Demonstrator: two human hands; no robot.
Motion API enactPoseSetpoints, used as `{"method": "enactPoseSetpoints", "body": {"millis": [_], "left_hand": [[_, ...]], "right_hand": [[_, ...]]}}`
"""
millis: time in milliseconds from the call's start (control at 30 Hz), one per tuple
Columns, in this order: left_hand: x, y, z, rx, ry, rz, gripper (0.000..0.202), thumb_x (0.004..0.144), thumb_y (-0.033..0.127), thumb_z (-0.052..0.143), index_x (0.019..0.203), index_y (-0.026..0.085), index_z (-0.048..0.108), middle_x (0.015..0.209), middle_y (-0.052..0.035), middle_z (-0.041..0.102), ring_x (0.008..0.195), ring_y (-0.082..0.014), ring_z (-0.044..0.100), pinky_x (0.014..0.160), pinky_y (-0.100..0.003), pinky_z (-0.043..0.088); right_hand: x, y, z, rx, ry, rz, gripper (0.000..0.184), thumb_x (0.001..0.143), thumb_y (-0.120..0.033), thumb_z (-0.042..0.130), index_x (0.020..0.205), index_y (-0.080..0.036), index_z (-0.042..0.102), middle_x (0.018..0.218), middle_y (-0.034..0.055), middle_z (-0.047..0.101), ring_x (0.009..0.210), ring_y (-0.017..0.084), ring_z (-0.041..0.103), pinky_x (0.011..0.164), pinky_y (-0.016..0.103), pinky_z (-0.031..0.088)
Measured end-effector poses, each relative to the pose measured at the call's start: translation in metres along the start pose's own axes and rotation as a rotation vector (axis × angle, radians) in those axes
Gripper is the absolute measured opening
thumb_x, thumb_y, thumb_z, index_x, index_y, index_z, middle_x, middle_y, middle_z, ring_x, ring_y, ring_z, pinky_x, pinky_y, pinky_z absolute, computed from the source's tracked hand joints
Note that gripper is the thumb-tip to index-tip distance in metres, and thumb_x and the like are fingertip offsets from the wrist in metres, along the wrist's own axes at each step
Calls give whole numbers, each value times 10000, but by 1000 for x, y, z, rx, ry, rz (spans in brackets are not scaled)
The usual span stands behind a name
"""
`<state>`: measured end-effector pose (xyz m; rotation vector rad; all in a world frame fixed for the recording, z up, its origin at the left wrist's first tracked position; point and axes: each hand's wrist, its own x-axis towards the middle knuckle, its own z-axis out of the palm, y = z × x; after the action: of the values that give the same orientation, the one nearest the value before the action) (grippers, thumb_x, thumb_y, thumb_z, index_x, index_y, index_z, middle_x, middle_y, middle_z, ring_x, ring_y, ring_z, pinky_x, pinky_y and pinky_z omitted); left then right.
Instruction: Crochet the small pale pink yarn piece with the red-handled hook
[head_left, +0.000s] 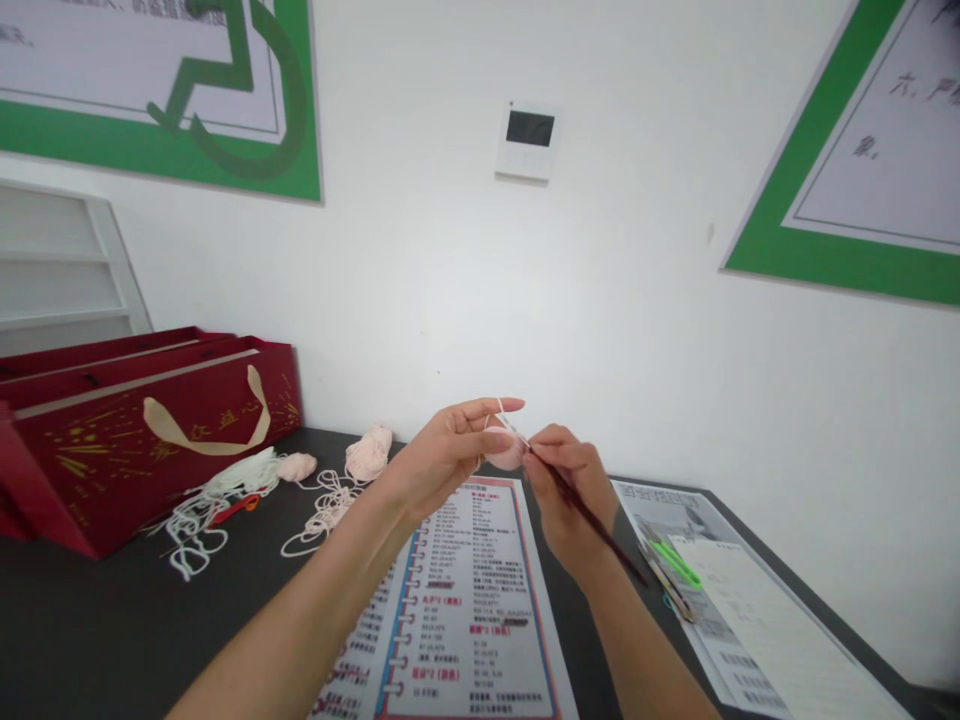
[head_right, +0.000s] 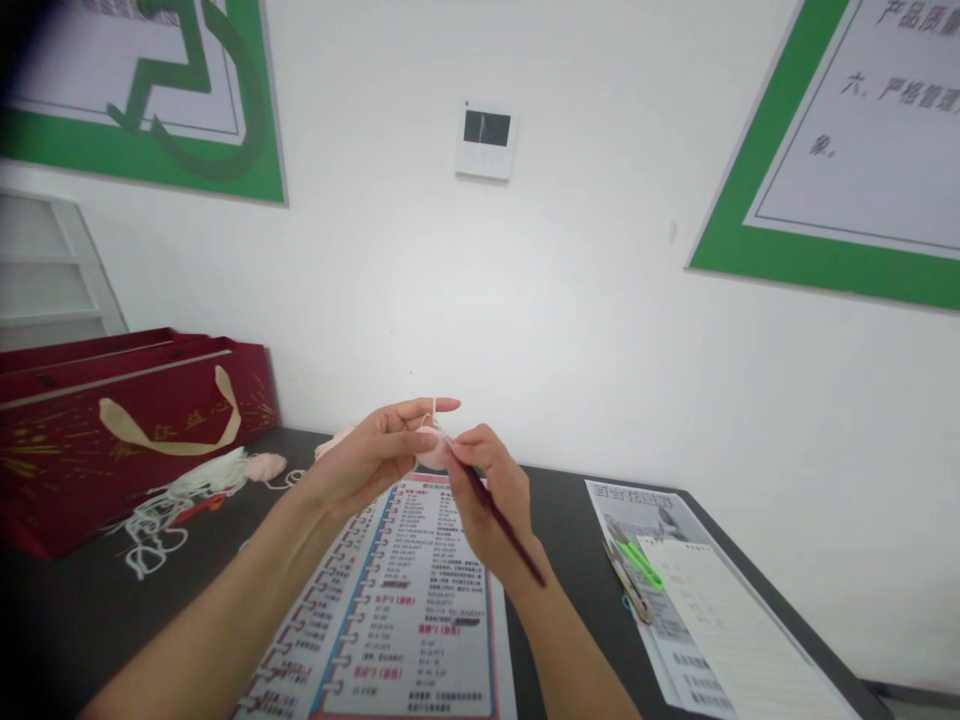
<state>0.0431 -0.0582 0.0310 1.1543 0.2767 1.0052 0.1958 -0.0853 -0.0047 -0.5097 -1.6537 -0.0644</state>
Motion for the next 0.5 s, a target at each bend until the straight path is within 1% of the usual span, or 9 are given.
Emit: {"method": "enactPoseSetpoints", "body": {"millis": [67,133,233,300,400,500], "left_hand": [[0,3,-4,-16,5,-10,376,724,137,757,1093,149,685,683,26,621,646,-74,557,705,-227,401],[0,5,-7,-12,23,-7,385,713,130,763,1090,144,687,672,32,599,632,-67,539,680,-215,395],[-1,9,-10,14,49,10,372,699,112,761,1065,139,699,653,42,555,613,-62,505,646,-205,390],[-3,12,-12,36,44,2,355,702,111,754,1053,143,706,655,41,543,608,-65,495,627,-203,390],[-5,15,-15,36,6,-37,349,705,108,745,1050,145,708,670,29,559,610,-73,510,613,-204,399],[-5,15,-18,22,-40,-73,358,709,106,734,1065,137,702,702,5,598,617,-87,539,616,-214,422]], "right_hand": [[3,-3,-3,221,-18,198,122,896,-129,536,911,-245,503,812,-8,557,618,114,533,515,252,441],[5,-5,-8,313,-39,273,90,898,-163,553,884,-238,507,803,-14,547,605,108,525,519,256,427],[8,-6,-15,307,-67,301,77,890,-179,578,870,-230,523,809,-8,561,600,104,522,519,259,408],[9,-7,-19,291,-87,307,80,882,-179,590,859,-227,531,807,-5,568,597,103,512,511,257,397],[11,-10,-24,291,-131,306,92,870,-150,598,850,-224,548,801,-4,572,606,101,506,511,251,395],[15,-13,-29,318,-161,335,93,854,-145,611,835,-220,562,785,-2,573,609,103,511,507,246,402]]}}
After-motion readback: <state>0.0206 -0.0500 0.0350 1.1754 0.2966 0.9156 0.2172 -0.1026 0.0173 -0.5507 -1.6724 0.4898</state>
